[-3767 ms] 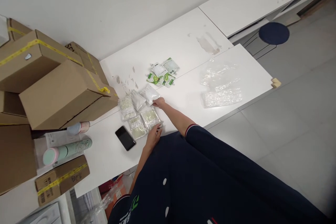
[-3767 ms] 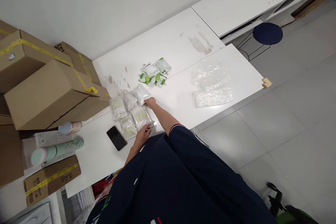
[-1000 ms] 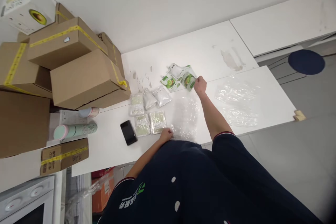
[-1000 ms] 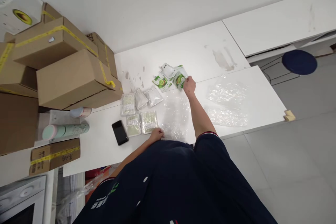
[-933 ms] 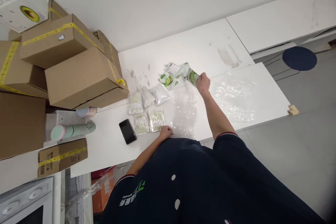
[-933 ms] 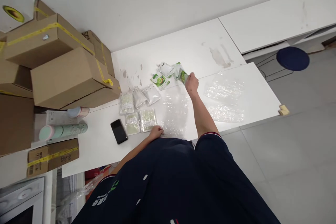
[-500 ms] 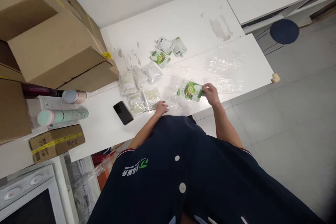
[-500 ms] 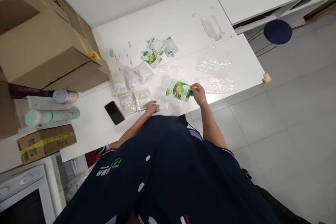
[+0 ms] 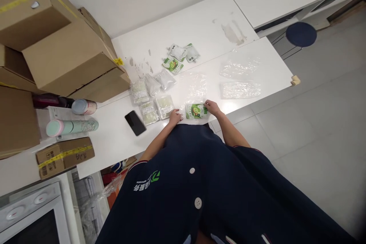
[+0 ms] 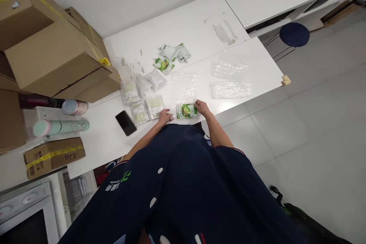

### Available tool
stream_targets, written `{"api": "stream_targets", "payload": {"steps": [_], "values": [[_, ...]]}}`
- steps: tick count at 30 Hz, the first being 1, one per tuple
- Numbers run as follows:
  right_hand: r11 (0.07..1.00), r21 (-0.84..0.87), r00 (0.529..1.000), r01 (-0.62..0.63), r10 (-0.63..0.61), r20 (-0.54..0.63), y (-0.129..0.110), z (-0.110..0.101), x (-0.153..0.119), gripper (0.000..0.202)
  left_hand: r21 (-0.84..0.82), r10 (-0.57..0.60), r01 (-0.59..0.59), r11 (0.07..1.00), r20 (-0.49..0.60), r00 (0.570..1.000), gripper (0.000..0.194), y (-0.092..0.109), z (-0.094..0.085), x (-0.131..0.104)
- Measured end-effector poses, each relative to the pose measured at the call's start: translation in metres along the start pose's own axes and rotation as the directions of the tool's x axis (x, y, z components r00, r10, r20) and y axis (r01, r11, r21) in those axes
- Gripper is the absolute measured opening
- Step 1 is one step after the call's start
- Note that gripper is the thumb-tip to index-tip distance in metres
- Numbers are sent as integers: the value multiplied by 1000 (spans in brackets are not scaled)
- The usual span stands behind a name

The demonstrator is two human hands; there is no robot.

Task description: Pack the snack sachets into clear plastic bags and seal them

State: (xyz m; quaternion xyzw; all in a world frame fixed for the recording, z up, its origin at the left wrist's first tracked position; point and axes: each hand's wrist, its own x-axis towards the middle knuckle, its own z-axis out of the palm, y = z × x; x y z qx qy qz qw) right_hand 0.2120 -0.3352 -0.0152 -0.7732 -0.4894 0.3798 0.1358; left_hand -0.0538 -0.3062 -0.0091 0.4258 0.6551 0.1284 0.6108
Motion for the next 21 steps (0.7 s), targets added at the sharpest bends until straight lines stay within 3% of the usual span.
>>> {"api": "stream_targets", "payload": {"steps": [4, 6, 10, 13, 16, 21], "values": [[978, -210, 992, -16, -11, -129, -8, -4, -12, 31, -7, 12, -12, 1000, -1, 1000, 42, -6, 1, 6], [960, -270, 980, 67, -114, -164, -11, 0, -26, 37, -25, 6, -6, 1000, -3, 1000, 43, -9, 2, 9], [822, -451, 922, 348, -388, 5, -12, 26, -57, 64, -151, -49, 43, 988, -36, 998, 48, -8, 5, 10], [724, -560, 894, 403, -441, 74, -7, 47, -69, 84, -291, -133, 119, 949, -29, 991, 55, -1, 5, 6], [685, -605, 886, 406, -456, 78, -1, 55, -68, 73, -395, -180, 173, 902, 22, 984, 60, 6, 4, 1], [663, -633, 886, 400, -456, 82, -2, 51, -63, 59, -477, -189, 198, 856, 68, 980, 61, 12, 0, -4]]}}
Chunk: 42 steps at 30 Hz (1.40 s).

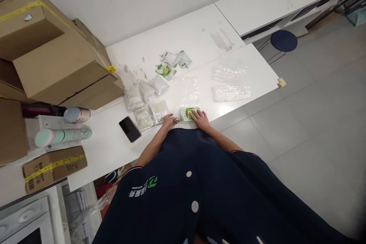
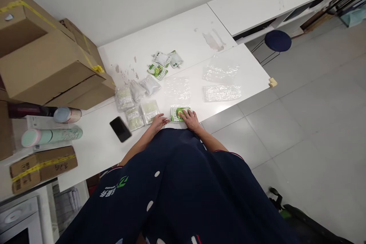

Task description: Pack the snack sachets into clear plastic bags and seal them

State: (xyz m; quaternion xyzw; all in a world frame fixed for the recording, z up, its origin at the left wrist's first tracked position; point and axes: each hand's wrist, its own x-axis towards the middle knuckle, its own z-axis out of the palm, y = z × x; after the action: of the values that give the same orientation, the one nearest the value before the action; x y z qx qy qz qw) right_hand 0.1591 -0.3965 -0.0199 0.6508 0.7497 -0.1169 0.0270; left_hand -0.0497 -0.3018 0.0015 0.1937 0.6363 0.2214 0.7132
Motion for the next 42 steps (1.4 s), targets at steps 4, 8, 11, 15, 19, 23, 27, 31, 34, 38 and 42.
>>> {"api": "stream_targets", "payload": {"steps": [4, 8, 11, 15, 19, 23, 27, 31, 34, 38, 42], "values": [[997, 74, 998, 5, -10, 56, 4, -21, 11, 58, -69, 56, -54, 996, 22, 998, 53, 10, -3, -1], [965, 263, 978, -27, -29, 208, 24, -56, 42, 51, -123, 178, -171, 978, 55, 982, 43, 27, -2, -2], [932, 351, 940, -93, -34, 339, 45, -80, 77, 41, -88, 291, -289, 953, 11, 957, 40, 34, 5, -4], [935, 320, 895, -155, -5, 447, 65, -97, 122, 32, 153, 394, -390, 908, 4, 919, 35, 28, 18, -7], [947, 275, 887, -167, 23, 461, 75, -93, 149, 28, 564, 541, -553, 613, 210, 815, 26, 19, 32, -8], [960, 195, 931, -200, 124, 344, 76, -80, 153, 35, 753, 507, -648, 112, 518, 689, 42, 26, 43, 0], [970, 111, 976, -218, 219, 1, 68, -68, 130, 41, 766, 398, -638, -75, 609, 686, 57, 36, 52, 16], [986, 166, 999, 28, -21, -46, 55, -50, 93, 49, 763, 390, -646, -42, 607, 692, 59, 42, 60, 29], [985, 134, 994, 108, -109, -4, 49, -33, 76, 70, 762, 388, -648, -5, 599, 701, 57, 48, 68, 38], [996, 89, 1000, 4, -4, 0, 50, -22, 83, 77, 760, 410, -650, 13, 589, 697, 53, 59, 83, 48], [996, 92, 998, -4, -1, 60, 54, -36, 91, 71, 764, 444, -642, 58, 557, 702, 49, 65, 91, 44]]}}
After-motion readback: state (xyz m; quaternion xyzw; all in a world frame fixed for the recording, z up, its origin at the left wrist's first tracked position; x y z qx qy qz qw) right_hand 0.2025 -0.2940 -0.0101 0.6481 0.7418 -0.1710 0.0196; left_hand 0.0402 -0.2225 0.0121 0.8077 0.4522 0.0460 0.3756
